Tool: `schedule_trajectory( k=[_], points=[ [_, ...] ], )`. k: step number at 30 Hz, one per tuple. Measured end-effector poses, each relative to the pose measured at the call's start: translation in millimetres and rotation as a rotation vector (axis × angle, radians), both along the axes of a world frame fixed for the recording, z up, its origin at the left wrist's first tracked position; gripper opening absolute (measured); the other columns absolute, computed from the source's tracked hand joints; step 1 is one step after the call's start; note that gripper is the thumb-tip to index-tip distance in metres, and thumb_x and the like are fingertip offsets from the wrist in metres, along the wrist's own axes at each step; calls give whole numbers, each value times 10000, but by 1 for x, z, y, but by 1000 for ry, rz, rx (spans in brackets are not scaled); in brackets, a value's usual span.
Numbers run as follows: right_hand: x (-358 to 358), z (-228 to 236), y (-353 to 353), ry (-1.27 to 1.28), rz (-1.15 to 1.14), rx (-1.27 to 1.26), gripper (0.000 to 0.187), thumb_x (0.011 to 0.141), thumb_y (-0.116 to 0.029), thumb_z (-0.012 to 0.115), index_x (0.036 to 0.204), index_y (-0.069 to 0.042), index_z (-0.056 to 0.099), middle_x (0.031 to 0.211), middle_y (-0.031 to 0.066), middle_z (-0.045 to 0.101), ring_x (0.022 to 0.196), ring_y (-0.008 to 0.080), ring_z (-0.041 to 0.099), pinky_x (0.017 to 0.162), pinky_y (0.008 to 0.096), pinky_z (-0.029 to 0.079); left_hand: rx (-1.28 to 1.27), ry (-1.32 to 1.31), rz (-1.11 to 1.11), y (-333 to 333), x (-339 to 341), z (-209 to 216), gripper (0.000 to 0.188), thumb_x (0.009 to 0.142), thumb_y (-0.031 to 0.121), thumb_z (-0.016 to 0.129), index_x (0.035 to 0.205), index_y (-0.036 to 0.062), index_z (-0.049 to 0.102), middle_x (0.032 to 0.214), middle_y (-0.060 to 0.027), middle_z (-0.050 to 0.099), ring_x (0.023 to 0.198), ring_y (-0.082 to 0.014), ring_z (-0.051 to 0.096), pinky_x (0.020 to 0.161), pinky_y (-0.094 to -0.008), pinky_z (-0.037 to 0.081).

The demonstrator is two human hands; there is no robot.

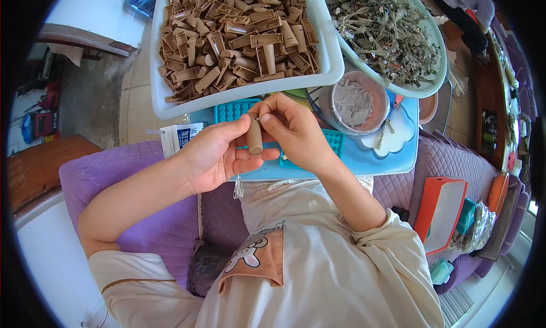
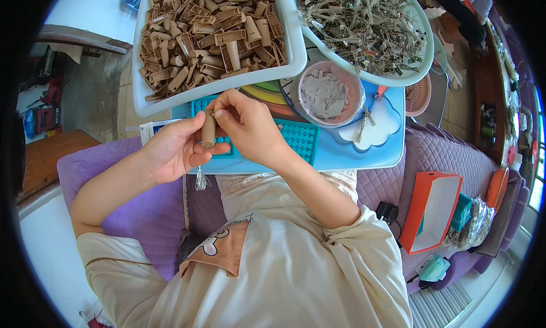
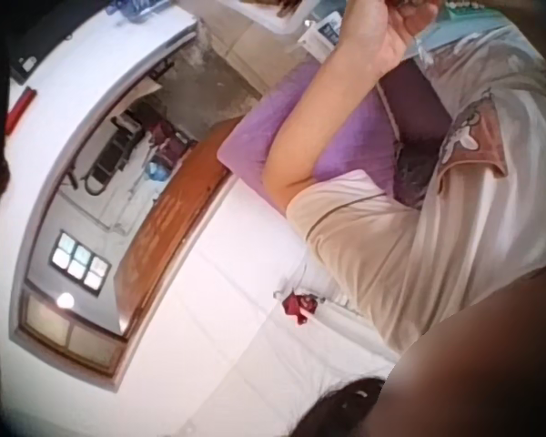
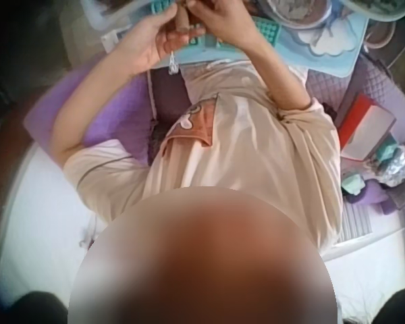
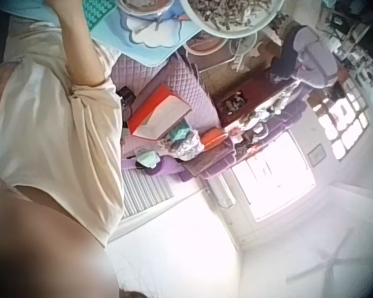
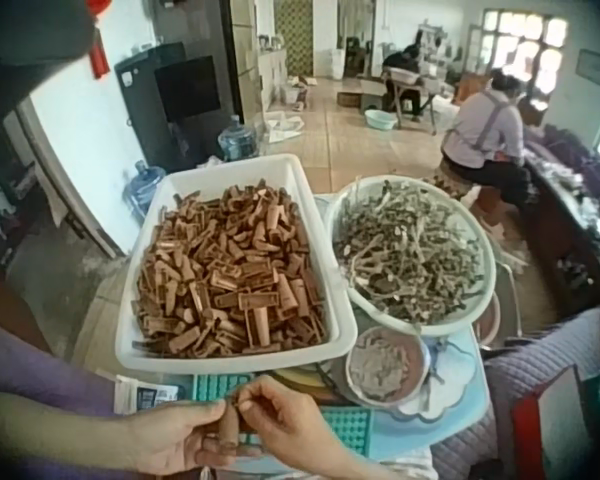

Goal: The person assembles small cardboard components by hand, inserting small white pieces into them.

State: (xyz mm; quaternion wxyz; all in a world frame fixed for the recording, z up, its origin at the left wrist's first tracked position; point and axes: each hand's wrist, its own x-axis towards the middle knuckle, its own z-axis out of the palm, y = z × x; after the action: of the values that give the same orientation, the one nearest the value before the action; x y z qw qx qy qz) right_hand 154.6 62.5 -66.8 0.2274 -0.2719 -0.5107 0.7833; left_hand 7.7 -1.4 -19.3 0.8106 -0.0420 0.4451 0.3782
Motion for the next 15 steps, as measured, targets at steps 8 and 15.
schedule_trajectory(
  k=[8,15],
  points=[
    [16,-5,1,167,-356,-332,71,851,-114,473,851,-43,465,863,42,516,748,90,504,657,234,434,251,8,-44,8,0,12,336,898,306,336,1142,80,386,1170,-104,455,1020,-247,507,691,-330,523],
    [36,13,-31,193,-95,-631,312,891,-333,365,761,-75,482,661,-3,460,558,86,430,500,209,357,959,689,-72,3,9,17,236,806,85,533,1025,85,445,1139,-97,470,1022,-242,501,795,-320,452]
  ],
)
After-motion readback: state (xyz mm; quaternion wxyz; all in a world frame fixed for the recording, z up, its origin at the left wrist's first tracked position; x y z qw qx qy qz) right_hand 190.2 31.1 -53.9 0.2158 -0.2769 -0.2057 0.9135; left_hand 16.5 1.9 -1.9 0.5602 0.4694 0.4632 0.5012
